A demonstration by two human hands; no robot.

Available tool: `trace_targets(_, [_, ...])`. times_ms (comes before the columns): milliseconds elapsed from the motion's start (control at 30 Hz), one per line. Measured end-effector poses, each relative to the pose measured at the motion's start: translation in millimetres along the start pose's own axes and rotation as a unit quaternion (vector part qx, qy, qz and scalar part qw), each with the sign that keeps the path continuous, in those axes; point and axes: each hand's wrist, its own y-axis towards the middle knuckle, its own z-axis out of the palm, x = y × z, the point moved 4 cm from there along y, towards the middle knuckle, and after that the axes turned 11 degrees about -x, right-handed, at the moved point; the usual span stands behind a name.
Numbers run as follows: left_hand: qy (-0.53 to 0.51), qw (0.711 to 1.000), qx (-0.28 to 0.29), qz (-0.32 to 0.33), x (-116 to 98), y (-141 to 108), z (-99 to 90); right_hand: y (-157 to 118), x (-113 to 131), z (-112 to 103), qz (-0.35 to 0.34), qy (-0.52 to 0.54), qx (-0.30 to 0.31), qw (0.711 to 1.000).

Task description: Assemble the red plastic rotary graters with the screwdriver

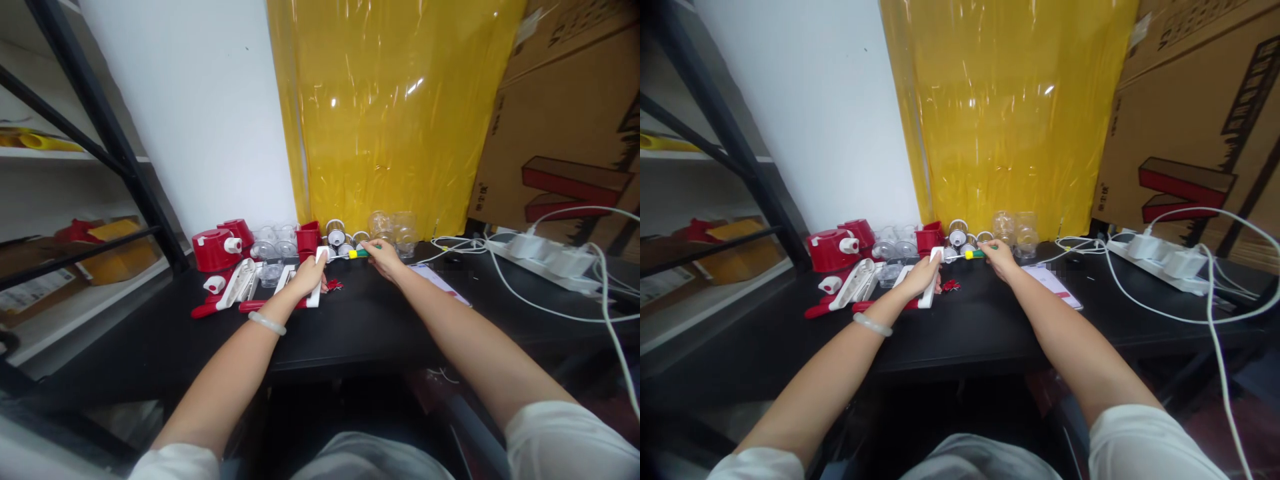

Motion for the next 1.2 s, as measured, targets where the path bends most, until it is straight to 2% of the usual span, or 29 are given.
trace_targets(133, [-0.032,0.999,-0.010,-0.019,0.0,-2.6,2.8,-2.2,1.6,-0.7,0.015,0.033,-0.016,0.999])
trace_targets(300, [-0.023,0.999,-0.025,-0.013,2.1,1.9,-1.1,-6.8,1.5,-3.8,0.020,-0.120,0.031,0.992])
trace_targets(367, [-0.010,1.000,-0.026,-0.008,2.7,3.3,-2.3,-7.6,-0.1,-5.7,0.028,-0.142,0.036,0.989])
trace_targets(567, [-0.014,0.999,-0.028,-0.016,0.9,0.2,-2.6,-7.7,-4.3,0.0,0.057,-0.037,0.068,0.995])
trace_targets(833, [-0.016,0.999,-0.035,-0.009,0.4,-2.7,-1.7,-11.9,-0.5,2.8,0.109,0.027,0.022,0.993])
trace_targets(1033, [-0.031,0.999,-0.031,-0.018,2.5,0.0,-1.4,-13.5,3.6,6.4,0.113,0.094,0.012,0.989])
trace_targets(1200, [-0.044,0.998,-0.034,-0.030,5.2,2.6,-2.1,-16.0,6.6,8.3,0.126,0.141,0.029,0.981])
